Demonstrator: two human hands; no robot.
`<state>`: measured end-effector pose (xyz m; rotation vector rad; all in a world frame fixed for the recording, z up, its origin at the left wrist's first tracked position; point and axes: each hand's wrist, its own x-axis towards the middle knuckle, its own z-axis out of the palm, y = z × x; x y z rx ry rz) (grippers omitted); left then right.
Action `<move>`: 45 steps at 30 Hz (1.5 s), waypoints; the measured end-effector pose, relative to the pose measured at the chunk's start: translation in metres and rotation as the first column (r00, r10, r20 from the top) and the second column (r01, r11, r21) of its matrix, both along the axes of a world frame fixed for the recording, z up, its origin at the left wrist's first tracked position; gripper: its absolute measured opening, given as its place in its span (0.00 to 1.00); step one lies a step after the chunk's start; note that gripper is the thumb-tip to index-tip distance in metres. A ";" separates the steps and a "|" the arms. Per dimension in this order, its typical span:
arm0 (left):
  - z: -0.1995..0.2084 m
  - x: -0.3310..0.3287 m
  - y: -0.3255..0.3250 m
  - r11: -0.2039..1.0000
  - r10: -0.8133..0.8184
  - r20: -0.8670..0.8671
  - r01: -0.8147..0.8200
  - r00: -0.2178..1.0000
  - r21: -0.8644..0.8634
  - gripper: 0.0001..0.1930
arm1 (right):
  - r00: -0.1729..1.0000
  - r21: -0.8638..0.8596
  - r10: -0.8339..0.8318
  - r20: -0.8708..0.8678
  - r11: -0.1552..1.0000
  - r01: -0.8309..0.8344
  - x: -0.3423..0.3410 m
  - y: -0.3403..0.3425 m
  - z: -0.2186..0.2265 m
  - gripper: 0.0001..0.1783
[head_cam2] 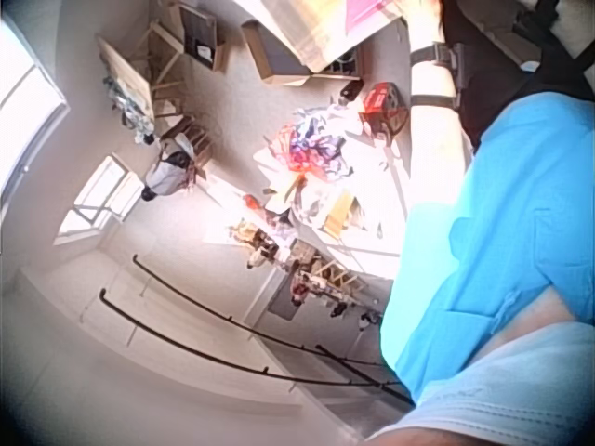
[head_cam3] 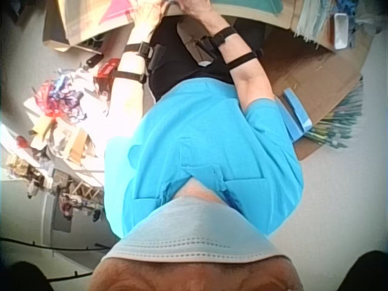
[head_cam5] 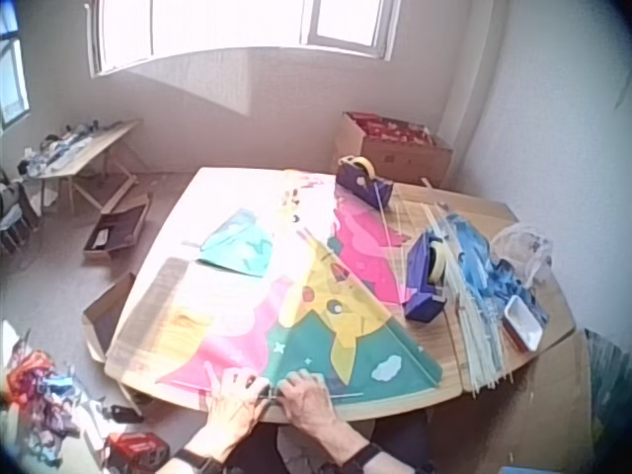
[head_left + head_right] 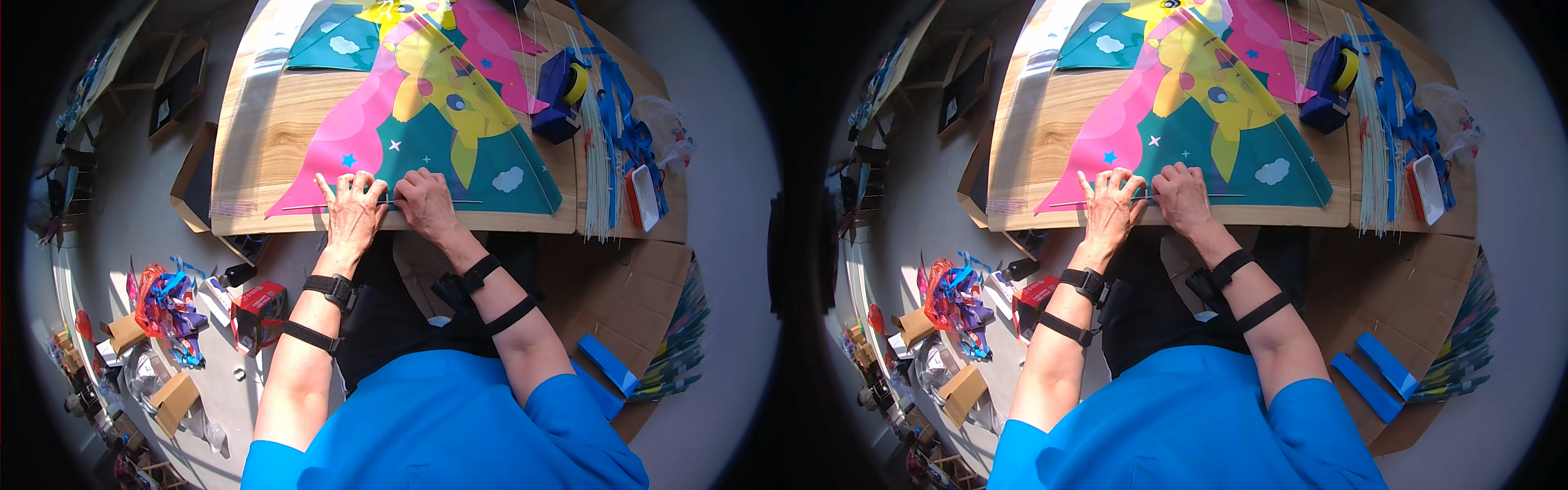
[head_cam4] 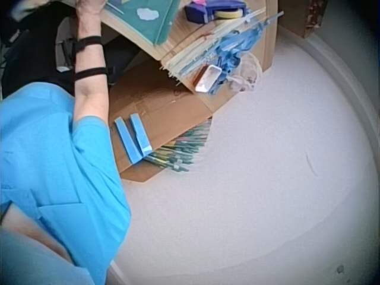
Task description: The recorder is attaching support sticks to a kite sail using adhesive tape from a dispenser.
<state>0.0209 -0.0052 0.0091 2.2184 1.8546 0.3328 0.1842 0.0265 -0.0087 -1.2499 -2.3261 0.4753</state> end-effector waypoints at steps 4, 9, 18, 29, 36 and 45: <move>0.000 0.000 0.000 1.000 0.001 -0.001 -0.001 1.000 -0.001 0.19 | 1.000 0.004 -0.001 -0.004 1.000 0.001 0.000 0.000 -0.001 0.05; 0.000 0.001 0.000 1.000 -0.001 -0.003 0.001 1.000 0.002 0.19 | 1.000 0.002 0.000 -0.005 1.000 0.000 0.000 0.000 0.000 0.05; 0.001 0.000 -0.001 1.000 -0.001 0.009 0.001 1.000 0.011 0.19 | 1.000 0.012 0.001 -0.001 1.000 -0.001 -0.001 -0.001 0.002 0.05; 0.005 -0.003 -0.002 1.000 0.011 0.074 -0.011 0.997 -0.001 0.29 | 0.999 -0.064 -0.014 -0.042 0.998 0.011 0.012 -0.003 0.014 0.14; 0.005 -0.004 -0.003 1.000 0.006 0.107 -0.006 0.994 0.000 0.30 | 0.983 0.103 -0.185 -0.015 0.977 0.186 0.064 -0.013 0.026 0.12; 0.002 -0.006 -0.006 1.000 0.008 0.118 -0.010 0.993 0.014 0.30 | 0.936 0.101 -0.352 0.017 0.932 0.348 0.113 -0.042 0.024 0.09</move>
